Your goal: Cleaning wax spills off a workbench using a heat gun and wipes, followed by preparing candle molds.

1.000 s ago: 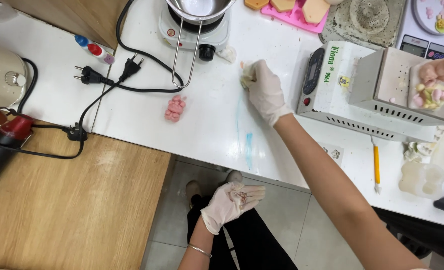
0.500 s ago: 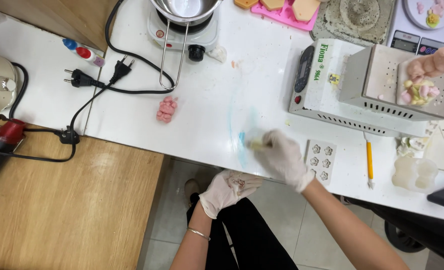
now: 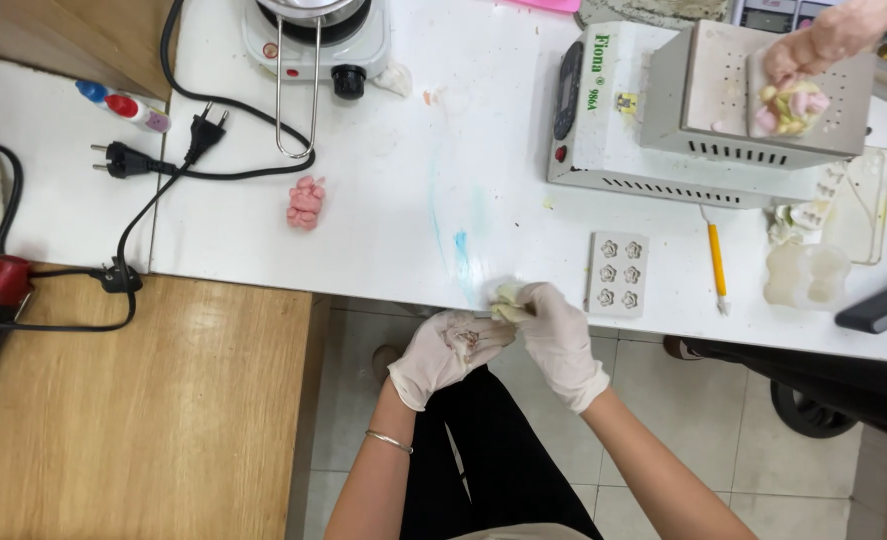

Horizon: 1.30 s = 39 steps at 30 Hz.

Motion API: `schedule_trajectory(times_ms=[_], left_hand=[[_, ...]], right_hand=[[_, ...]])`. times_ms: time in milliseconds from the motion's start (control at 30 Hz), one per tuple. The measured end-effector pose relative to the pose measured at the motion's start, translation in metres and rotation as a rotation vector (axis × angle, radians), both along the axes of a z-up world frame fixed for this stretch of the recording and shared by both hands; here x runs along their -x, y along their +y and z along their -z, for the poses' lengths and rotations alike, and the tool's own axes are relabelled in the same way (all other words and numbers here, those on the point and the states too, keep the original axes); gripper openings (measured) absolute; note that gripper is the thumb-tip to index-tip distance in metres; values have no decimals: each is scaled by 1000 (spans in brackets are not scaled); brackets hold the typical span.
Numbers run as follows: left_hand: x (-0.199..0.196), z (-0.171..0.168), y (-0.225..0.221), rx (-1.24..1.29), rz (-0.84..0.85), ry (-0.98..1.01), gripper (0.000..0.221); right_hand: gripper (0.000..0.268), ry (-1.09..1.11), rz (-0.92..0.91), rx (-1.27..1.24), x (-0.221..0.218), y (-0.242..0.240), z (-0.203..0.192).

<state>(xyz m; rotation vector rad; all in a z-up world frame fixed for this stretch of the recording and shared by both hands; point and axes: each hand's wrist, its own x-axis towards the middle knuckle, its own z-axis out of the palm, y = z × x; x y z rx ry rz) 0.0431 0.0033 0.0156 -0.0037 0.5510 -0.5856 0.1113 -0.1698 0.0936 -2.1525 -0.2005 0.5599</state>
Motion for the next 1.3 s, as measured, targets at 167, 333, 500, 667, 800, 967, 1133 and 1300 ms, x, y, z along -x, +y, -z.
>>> schedule_trajectory(times_ms=[167,333,500,667,800,967,1133,1300], left_hand=[[37,71,-13,135,-143,-97,36],[54,-18,-3,-97,-36,-16,33],[72,-44,8,491,-117,-347,36],[83,-103,28,-173,57,25,51],[102,-104,35,-155,-58,97,53],[116,-112,10,-265,-192,263,54],[124,-112,-36,-305,-376,462,53],[138,-106,-84,-267,-587,472,32]], right_hand=[[17,-271,-185,22,46,26,-46],[15,-279,-278,104,72,48,-97],[45,-630,-77,141,80,16,-131],[56,-147,562,432,1,-48,-90],[74,-232,487,523,-49,-73,-61],[51,163,553,58,-72,-118,-46],[41,176,446,29,-83,-139,-73],[26,136,305,88,-110,-120,-98]])
